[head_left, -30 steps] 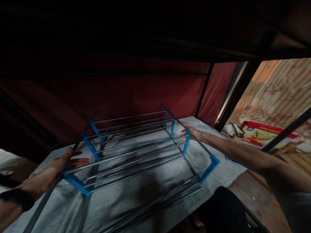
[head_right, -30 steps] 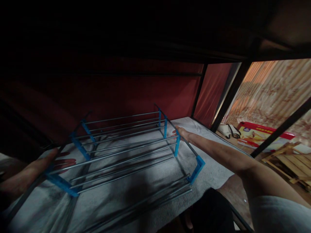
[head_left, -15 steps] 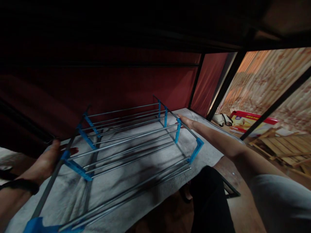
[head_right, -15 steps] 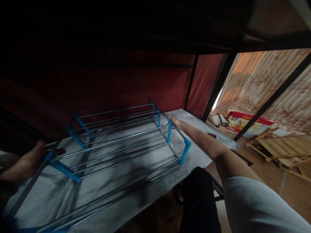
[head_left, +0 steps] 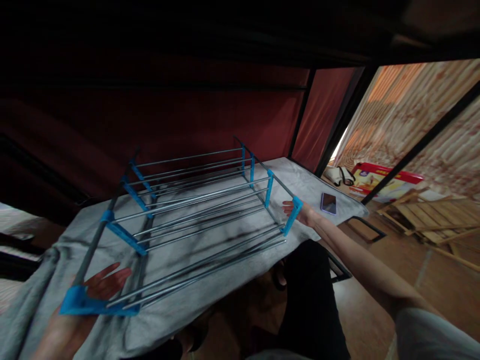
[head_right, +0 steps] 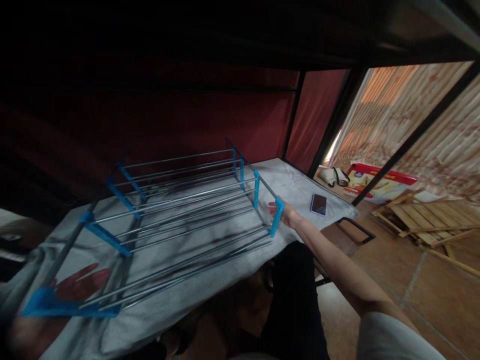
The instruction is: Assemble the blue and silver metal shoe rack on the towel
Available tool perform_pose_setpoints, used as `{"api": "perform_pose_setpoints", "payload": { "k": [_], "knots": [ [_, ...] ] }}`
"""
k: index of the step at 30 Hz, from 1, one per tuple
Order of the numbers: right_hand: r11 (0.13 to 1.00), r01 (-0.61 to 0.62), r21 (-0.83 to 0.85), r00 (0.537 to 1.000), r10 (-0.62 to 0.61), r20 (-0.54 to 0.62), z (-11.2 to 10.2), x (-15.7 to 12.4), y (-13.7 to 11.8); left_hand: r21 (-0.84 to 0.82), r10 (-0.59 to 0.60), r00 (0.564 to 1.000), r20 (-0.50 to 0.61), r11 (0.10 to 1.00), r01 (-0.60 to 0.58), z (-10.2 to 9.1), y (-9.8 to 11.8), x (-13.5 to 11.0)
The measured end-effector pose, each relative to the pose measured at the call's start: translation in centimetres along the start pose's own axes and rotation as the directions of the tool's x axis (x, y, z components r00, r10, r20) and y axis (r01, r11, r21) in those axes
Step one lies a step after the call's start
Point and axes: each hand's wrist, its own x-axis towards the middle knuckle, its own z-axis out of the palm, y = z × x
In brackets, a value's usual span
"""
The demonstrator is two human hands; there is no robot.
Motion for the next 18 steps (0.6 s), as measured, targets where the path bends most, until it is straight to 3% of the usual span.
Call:
{"api": "perform_pose_setpoints", "payload": {
  "k": [4, 9, 14, 16, 18],
  "knots": [
    [0.998, 0.036, 0.045, 0.999, -0.036, -0.022, 1.2, -0.5, 0.4, -0.082, -0.007, 1.000, 0.019, 0.997, 0.009, 2.6, 0.1, -1.6],
    [0.994, 0.091, 0.063, 0.996, -0.089, -0.022, 1.4, -0.4, 1.1, -0.203, -0.001, 1.000, -0.012, 0.979, -0.002, 3.4, 0.2, -1.9],
    [0.989, 0.143, 0.025, 0.990, -0.143, -0.006, 0.1, 1.4, 2.3, -0.266, 0.042, 0.999, -0.013, 0.963, -0.044, 4.1, 0.1, -2.7],
    [0.988, 0.154, -0.005, 0.988, -0.154, -0.023, -0.6, 2.3, 3.4, -0.270, 0.071, 0.995, -0.067, 0.959, -0.086, 3.7, -0.7, -2.1],
    [0.991, 0.124, -0.058, 0.988, -0.129, -0.086, -1.6, 2.7, 5.2, -0.228, 0.076, 0.978, -0.194, 0.966, -0.120, 2.9, -2.5, -1.2]
  ]
}}
